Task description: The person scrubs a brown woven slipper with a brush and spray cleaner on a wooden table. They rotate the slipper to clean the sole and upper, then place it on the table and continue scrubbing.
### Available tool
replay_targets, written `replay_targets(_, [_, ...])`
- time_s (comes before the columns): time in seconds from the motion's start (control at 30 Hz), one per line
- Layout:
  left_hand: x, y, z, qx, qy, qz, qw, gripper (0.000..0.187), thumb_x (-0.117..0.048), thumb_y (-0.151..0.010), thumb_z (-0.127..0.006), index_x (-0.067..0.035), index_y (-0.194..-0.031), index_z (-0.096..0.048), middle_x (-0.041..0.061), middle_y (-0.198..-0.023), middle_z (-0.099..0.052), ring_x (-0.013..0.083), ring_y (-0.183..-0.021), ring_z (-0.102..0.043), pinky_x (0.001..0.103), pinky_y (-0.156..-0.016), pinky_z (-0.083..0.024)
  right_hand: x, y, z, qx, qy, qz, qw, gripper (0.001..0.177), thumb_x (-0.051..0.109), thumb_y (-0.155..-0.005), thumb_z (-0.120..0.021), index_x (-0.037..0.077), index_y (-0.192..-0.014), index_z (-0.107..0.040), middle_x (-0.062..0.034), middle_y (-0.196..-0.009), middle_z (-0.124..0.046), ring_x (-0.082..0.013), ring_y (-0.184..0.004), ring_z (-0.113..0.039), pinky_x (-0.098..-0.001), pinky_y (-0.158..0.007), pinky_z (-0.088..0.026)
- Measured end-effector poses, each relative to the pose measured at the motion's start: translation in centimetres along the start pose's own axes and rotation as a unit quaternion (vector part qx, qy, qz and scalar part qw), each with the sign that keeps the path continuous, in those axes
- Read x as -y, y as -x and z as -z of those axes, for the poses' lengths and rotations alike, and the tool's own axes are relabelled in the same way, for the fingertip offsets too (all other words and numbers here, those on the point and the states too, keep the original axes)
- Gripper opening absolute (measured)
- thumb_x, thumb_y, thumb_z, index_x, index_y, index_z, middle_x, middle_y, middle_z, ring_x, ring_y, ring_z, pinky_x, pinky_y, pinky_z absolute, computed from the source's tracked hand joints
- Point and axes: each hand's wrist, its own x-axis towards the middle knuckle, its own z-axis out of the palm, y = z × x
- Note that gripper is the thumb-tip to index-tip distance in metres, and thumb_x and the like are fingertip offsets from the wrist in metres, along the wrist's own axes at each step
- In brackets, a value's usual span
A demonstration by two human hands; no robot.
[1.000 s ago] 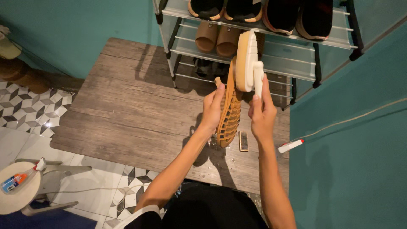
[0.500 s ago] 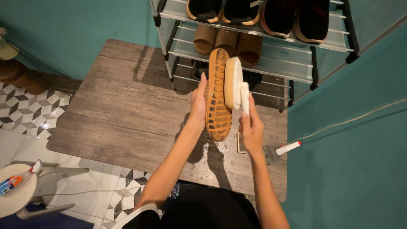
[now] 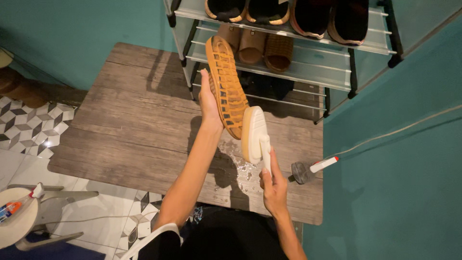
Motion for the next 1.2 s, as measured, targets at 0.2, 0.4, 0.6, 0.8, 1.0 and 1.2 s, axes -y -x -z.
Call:
replay_targets(0.2, [0.8,0.1,0.3,-0.019,0.032,0.01,0.999,0.062,-0.055,-0.104,-0.045,0.0,-0.119,-0.067,0.01,-0.101,-0.073,0.0196,-0.083,-0.071,0.035,-0.072,-0.06,0.6,1.1,0.5,0.013,-0.009,0.019,1.0,0.061,0.01,-0.101,-0.05,0.007,-0.161,-0.035,0.0049,-0.072,-0.048,-0.0047,-0.059,-0.038,-0.0212,-0.053,-0.034])
replay_targets(0.4, [3.3,0.6,0.6,-0.057,-0.012,-0.022,0.998,0.06,-0.055,-0.102,-0.049,0.001,-0.117,-0.067,0.01,-0.098,-0.073,0.0194,-0.082,-0.071,0.036,-0.073,-0.059,1.6,0.3,0.6,0.023,0.042,0.056,0.997,0.059,0.013,-0.103,-0.049,0.006,-0.16,-0.036,0.0044,-0.067,-0.048,-0.0042,-0.057,-0.039,-0.0218,-0.053,-0.037])
replay_targets(0.6, [5.4,2.9,0.3,-0.05,-0.126,-0.028,0.99,0.069,-0.058,-0.102,-0.045,0.003,-0.112,-0.073,0.006,-0.097,-0.075,0.0134,-0.084,-0.07,0.026,-0.075,-0.056,3.3,-1.8,0.2,0.006,0.078,0.108,0.991,0.056,0.015,-0.105,-0.048,0.006,-0.16,-0.037,0.0044,-0.072,-0.051,-0.0036,-0.059,-0.044,-0.0217,-0.054,-0.04])
replay_targets(0.8, [7.8,6.1,-0.6,-0.013,-0.128,-0.009,0.992,0.06,-0.053,-0.105,-0.047,0.003,-0.114,-0.067,0.007,-0.097,-0.071,0.0121,-0.083,-0.067,0.029,-0.072,-0.056,4.0,-5.4,1.1,-0.022,0.086,0.128,0.988,0.055,0.015,-0.106,-0.046,0.006,-0.159,-0.038,0.0057,-0.078,-0.056,-0.0029,-0.06,-0.043,-0.0221,-0.053,-0.037])
replay_targets(1.0, [8.8,8.5,-0.1,0.035,-0.1,0.073,0.992,0.055,-0.049,-0.106,-0.047,0.003,-0.111,-0.066,0.009,-0.085,-0.071,0.0144,-0.068,-0.068,0.03,-0.059,-0.057,3.2,-9.7,2.7,-0.031,0.045,0.068,0.996,0.052,0.017,-0.109,-0.048,0.01,-0.16,-0.042,0.0072,-0.07,-0.043,-0.0022,-0.057,-0.035,-0.0213,-0.05,-0.03])
replay_targets(1.2, [8.0,9.5,1.2,0.054,-0.115,0.088,0.988,0.059,-0.052,-0.106,-0.045,0.001,-0.109,-0.068,0.009,-0.08,-0.07,0.0138,-0.063,-0.067,0.03,-0.054,-0.055,1.0,-11.6,4.3,-0.036,-0.064,-0.005,0.997,0.053,0.016,-0.106,-0.046,0.011,-0.159,-0.045,0.0074,-0.067,-0.038,-0.0036,-0.052,-0.033,-0.0231,-0.046,-0.029])
